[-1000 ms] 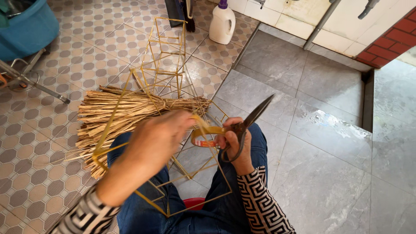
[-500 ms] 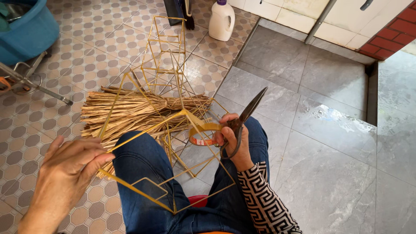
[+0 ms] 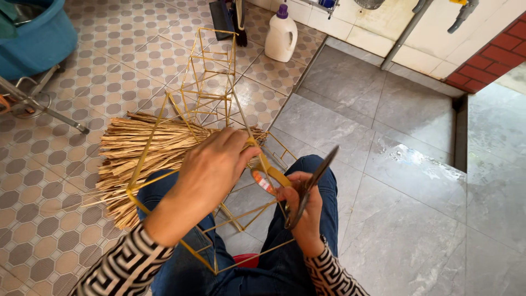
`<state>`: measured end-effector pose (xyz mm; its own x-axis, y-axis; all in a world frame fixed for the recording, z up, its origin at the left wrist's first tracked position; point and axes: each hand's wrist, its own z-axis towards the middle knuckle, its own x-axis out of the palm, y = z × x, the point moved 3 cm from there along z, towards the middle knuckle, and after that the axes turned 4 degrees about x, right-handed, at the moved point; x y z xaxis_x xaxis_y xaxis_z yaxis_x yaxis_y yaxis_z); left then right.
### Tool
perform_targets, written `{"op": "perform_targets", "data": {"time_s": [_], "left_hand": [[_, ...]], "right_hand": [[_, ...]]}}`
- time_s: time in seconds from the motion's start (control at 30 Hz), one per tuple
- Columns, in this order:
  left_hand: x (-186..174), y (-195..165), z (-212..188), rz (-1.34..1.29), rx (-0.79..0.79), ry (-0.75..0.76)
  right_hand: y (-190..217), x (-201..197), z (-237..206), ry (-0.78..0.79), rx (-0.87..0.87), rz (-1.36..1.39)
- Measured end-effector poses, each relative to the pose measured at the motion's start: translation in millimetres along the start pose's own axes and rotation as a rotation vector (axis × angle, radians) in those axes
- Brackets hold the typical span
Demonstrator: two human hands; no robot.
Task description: The person sits on a low stool and uses scissors to cut lengths of brown tape, which are then wrapped around the joints of a gold-colored wire frame structure. The person repeatedly measures, cuts, and applies tape to reinforce the frame.
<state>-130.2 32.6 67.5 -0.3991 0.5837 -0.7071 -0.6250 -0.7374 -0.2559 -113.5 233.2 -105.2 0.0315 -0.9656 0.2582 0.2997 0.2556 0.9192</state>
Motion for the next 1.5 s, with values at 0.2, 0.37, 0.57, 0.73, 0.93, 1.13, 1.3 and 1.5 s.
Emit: {"op": "perform_targets", "data": {"time_s": [0.2, 0.37, 0.57, 0.73, 0.93, 1.13, 1.3, 1.5], "left_hand": [[6, 14, 6, -0.312, -0.279, 0.198], [-21, 20, -16, -0.536, -0.306, -0.034], [-31, 48, -65, -0.913, -0.798, -0.343], [2, 54, -105, -1.280, -0.743, -0.659], [49, 69, -154, -1.429, -0.848, -0.809], [46, 86, -224, -1.113, -1.051, -0.691], [37, 91, -218, -0.920, -1.006, -0.573], [36, 77, -215, -0.734, -0.702, -0.788]], "right_hand": [[-9, 8, -7, -0.084, -0.080, -0.259], [16, 23, 20, 0.067, -0.110, -0.487], [103, 47, 83, 0.440, -0.300, -0.658], [148, 74, 104, 0.709, -0.377, -0.798], [135, 98, 109, 0.828, -0.390, -0.981], [80, 122, 66, 0.850, -0.333, -1.001], [79, 122, 59, 0.812, -0.286, -1.002], [63, 120, 53, 0.762, -0.360, -0.915]]}}
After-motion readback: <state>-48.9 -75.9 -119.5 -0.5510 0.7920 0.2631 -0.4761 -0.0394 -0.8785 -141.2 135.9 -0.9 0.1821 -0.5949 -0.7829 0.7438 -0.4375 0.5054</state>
